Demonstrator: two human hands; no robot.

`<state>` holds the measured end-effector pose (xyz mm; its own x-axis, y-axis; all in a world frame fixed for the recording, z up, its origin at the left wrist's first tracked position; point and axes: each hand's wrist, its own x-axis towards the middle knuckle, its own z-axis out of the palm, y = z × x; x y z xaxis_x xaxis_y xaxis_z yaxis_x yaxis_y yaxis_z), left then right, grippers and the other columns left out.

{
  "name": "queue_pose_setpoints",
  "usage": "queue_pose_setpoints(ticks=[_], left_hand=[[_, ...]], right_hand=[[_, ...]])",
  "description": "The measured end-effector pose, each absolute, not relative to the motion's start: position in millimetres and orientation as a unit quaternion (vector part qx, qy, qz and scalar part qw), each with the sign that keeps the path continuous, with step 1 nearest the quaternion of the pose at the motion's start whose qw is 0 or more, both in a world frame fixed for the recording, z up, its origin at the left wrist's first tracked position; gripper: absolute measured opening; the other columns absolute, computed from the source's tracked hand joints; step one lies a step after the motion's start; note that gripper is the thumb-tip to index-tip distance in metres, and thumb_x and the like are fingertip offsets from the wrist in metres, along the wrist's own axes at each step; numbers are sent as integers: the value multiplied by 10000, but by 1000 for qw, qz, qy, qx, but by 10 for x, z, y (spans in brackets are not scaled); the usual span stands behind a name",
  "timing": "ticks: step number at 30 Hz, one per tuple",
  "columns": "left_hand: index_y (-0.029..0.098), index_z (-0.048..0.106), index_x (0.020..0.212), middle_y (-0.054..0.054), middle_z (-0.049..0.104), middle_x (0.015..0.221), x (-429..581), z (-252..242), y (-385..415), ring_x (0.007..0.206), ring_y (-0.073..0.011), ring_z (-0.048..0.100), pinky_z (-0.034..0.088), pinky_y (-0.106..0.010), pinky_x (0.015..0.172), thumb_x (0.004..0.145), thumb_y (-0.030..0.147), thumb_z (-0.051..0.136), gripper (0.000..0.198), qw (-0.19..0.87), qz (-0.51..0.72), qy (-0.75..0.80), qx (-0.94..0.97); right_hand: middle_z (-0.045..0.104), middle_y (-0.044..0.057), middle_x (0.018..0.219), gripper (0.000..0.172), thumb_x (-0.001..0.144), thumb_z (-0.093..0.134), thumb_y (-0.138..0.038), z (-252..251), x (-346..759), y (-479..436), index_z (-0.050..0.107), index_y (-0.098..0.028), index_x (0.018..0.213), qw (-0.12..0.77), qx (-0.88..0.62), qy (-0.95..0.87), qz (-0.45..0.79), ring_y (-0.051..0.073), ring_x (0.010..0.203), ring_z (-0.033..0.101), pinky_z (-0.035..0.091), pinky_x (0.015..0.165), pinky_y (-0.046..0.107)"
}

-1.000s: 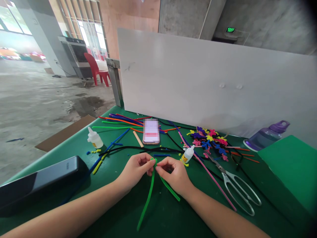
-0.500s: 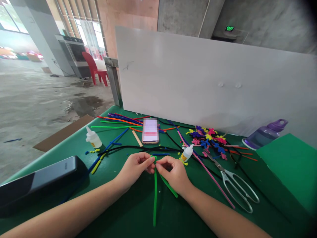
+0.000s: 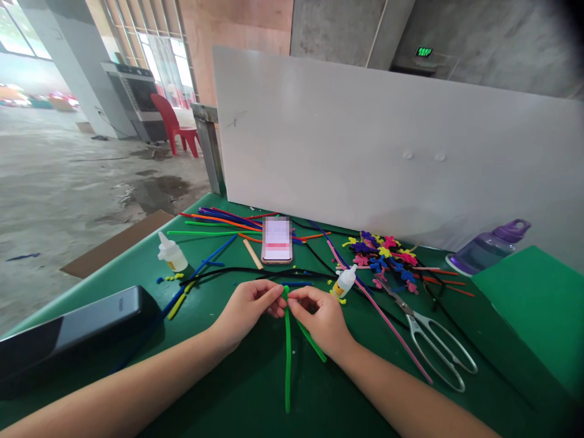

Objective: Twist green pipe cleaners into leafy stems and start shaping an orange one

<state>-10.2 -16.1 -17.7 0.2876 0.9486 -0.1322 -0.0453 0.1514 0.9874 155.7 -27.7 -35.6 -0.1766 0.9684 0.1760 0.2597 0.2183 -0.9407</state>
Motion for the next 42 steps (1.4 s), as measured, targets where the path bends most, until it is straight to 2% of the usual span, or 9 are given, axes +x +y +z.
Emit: queue_pose_setpoints(ticks=[7, 13, 21, 26, 29, 32, 38, 42], left_hand=[[114, 648, 726, 5, 623, 598, -120, -195, -150, 563, -101, 561, 433, -209, 578, 748, 285, 677, 174, 627, 409, 424, 510], [117, 646, 741, 8, 579, 594, -127, -233, -164, 550, -68, 506, 416, -181, 559, 762, 299, 682, 187, 720, 448, 343, 404], [130, 597, 692, 43, 471, 521, -123, -226, -189, 463, -87, 487, 415, -225, 476, 778, 321, 659, 218, 747, 442, 305, 392], [127, 598, 706, 18, 537, 563, -122, -250, -178, 523, -99, 530, 436, -237, 545, 788, 300, 653, 199, 749, 438, 300, 396], [125, 609, 711, 19, 539, 574, -119, -248, -179, 555, -91, 527, 434, -231, 591, 785, 290, 659, 187, 750, 432, 302, 400], [119, 609, 690, 32, 490, 543, -114, -235, -187, 521, -66, 442, 364, -197, 533, 765, 302, 676, 208, 738, 426, 323, 412], [126, 565, 643, 50, 429, 498, -104, -232, -192, 477, -56, 331, 239, -201, 478, 745, 321, 676, 246, 708, 423, 350, 444], [128, 542, 615, 59, 420, 479, -98, -248, -190, 458, -51, 320, 205, -206, 474, 743, 287, 668, 239, 704, 422, 354, 449]], right_hand=[[636, 24, 667, 148, 769, 626, -306, -323, 1552, -283, 669, -165, 789, 433, -455, -634, 450, 121, 551, 526, 406, 522, 245], [609, -2, 586, 267, 771, 618, -437, -177, 1539, -262, 652, -173, 753, 452, -419, -539, 574, 121, 508, 555, 448, 495, 243], [629, 19, 644, 356, 779, 622, -480, -156, 1505, -324, 636, -126, 819, 353, -341, -445, 749, 126, 545, 622, 506, 601, 279], [613, 26, 678, 337, 790, 631, -447, -200, 1507, -312, 636, -111, 827, 342, -311, -375, 804, 98, 549, 592, 477, 537, 228], [579, 3, 645, 303, 758, 677, -413, -197, 1503, -302, 633, -116, 803, 344, -316, -359, 807, 82, 528, 557, 450, 498, 206], [537, -24, 582, 313, 687, 736, -411, -183, 1496, -304, 608, -128, 725, 356, -345, -357, 792, 71, 488, 514, 398, 453, 192], [473, -50, 525, 308, 641, 757, -386, -150, 1498, -306, 586, -131, 670, 366, -376, -390, 757, 32, 433, 353, 170, 402, 182], [423, -69, 486, 259, 671, 719, -368, -143, 1501, -287, 596, -140, 673, 385, -421, -452, 685, 39, 422, 298, 187, 420, 205]])
